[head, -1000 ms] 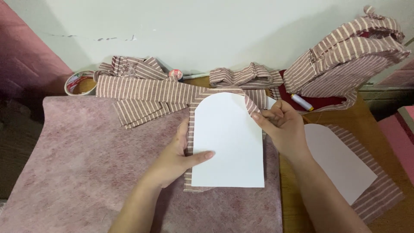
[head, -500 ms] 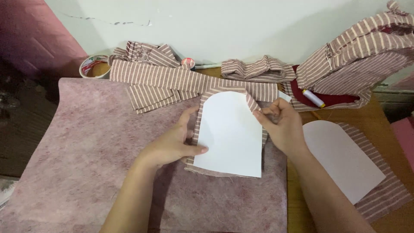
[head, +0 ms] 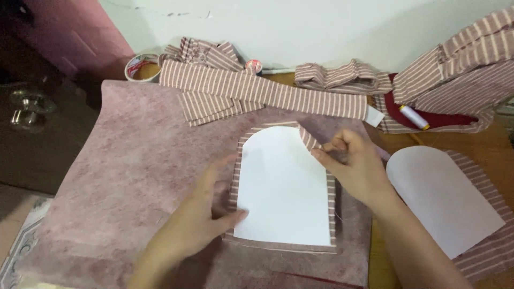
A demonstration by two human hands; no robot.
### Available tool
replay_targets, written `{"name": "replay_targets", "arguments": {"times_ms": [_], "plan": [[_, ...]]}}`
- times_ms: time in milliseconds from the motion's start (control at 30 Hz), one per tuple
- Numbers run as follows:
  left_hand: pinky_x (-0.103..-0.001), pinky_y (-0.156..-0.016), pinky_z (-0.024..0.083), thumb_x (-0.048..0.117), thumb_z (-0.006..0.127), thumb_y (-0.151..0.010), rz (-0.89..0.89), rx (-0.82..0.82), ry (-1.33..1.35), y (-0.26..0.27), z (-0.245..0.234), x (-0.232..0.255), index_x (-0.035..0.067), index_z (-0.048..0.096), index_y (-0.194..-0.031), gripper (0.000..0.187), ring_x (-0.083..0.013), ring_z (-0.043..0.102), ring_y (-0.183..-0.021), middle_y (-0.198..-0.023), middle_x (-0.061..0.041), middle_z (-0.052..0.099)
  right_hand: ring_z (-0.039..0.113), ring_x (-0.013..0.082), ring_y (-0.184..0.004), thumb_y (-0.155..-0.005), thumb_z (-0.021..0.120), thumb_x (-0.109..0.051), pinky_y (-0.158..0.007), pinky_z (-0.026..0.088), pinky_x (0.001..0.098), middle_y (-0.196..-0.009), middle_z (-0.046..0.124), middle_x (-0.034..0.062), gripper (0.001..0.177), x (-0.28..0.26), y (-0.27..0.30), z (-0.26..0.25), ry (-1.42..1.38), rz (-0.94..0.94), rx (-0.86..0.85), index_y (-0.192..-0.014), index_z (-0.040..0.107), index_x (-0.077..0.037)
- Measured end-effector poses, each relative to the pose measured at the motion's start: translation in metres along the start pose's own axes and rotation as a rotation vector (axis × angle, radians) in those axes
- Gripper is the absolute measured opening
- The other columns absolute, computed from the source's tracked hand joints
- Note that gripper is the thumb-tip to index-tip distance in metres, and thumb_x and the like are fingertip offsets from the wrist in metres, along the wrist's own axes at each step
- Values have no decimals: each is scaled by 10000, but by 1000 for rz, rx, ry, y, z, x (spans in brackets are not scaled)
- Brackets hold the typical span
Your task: Hand-sewing a striped fabric border onto a white template to create a component for a bag or pouch.
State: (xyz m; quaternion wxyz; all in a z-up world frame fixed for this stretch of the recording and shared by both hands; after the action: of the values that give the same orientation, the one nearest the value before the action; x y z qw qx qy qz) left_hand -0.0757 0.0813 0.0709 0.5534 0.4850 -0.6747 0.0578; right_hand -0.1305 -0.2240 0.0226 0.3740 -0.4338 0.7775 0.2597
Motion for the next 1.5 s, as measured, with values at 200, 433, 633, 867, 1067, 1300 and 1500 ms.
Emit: {"name": "replay_targets", "arguments": {"times_ms": [200, 433, 633, 867, 1067, 1300, 1500], "plan": [[-432, -1036, 569, 262, 757, -931, -107, 144, -378, -3, 8, -21, 393, 368, -1661, 837, -216, 738, -1157, -1354, 21, 688, 565, 97, -814, -1004, 814, -290, -758, 453, 296, -849, 601, -46, 363, 23, -9, 26, 154, -118, -177, -881, 502, -151], [-562, -860, 616, 69, 651, -986, 675, 311, -496, -72, -1, 21, 109, 735, -1304, 331, -441, 759, -1036, -1182, -186, 719, 636, 159, -845, -978, 813, -217, -751, 503, 337, -829, 660, 18, 375, 29, -9, 28, 114, -182, -147, -863, 464, -142], [-657, -1112, 487, 365, 874, -889, 1092, 70, -369, -167, 17, 14, 117, 768, -1242, 444, -483, 606, -1272, -1243, -161, 684, 774, 295, -998, -943, 819, -208, -775, 586, 449, -1002, 835, 148, 404, 21, -6, 25, 95, -194, -144, -879, 429, -124], [-749, -1228, 319, 469, 976, -711, 888, -141, -400, -178, 11, 13, -1, 599, -1481, 978, -501, 502, -1432, -1434, -266, 662, 780, 352, -1065, -759, 990, -354, -717, 599, 478, -1083, 827, 217, 611, 2, 6, 26, 193, -155, -122, -932, 466, -92], [-658, -1178, 434, 508, 989, -616, 958, -69, -337, -199, 20, -7, 115, 694, -1370, 900, -414, 578, -1352, -1327, -130, 721, 757, 291, -1098, -701, 1029, -358, -843, 617, 438, -1078, 793, 100, 600, 12, 5, 31, 359, -258, -51, -956, 538, -124], [-671, -1176, 444, 503, 983, -637, 934, -66, -368, -197, 18, -4, 103, 701, -1368, 879, -421, 579, -1345, -1328, -153, 720, 766, 293, -1069, -715, 1031, -361, -875, 597, 437, -990, 768, 89, 586, 18, -1, 30, 335, -285, -66, -1000, 587, -105], [-670, -1133, 463, 492, 997, -664, 990, -67, -327, -198, 19, -10, 99, 699, -1337, 835, -427, 580, -1314, -1301, -128, 697, 758, 329, -1049, -673, 1046, -342, -912, 567, 444, -941, 733, 99, 636, 17, -3, 29, 308, -215, -81, -1038, 585, -101]]}}
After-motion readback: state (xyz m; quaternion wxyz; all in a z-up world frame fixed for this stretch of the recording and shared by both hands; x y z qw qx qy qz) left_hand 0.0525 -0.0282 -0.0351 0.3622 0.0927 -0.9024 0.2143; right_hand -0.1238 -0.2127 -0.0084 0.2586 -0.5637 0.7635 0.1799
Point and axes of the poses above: each hand's wrist, its own y-axis away from the middle knuckle, its own z-axis out of the palm, x = y × z, the point moved 1 cm from there along -y, towards the middle knuckle
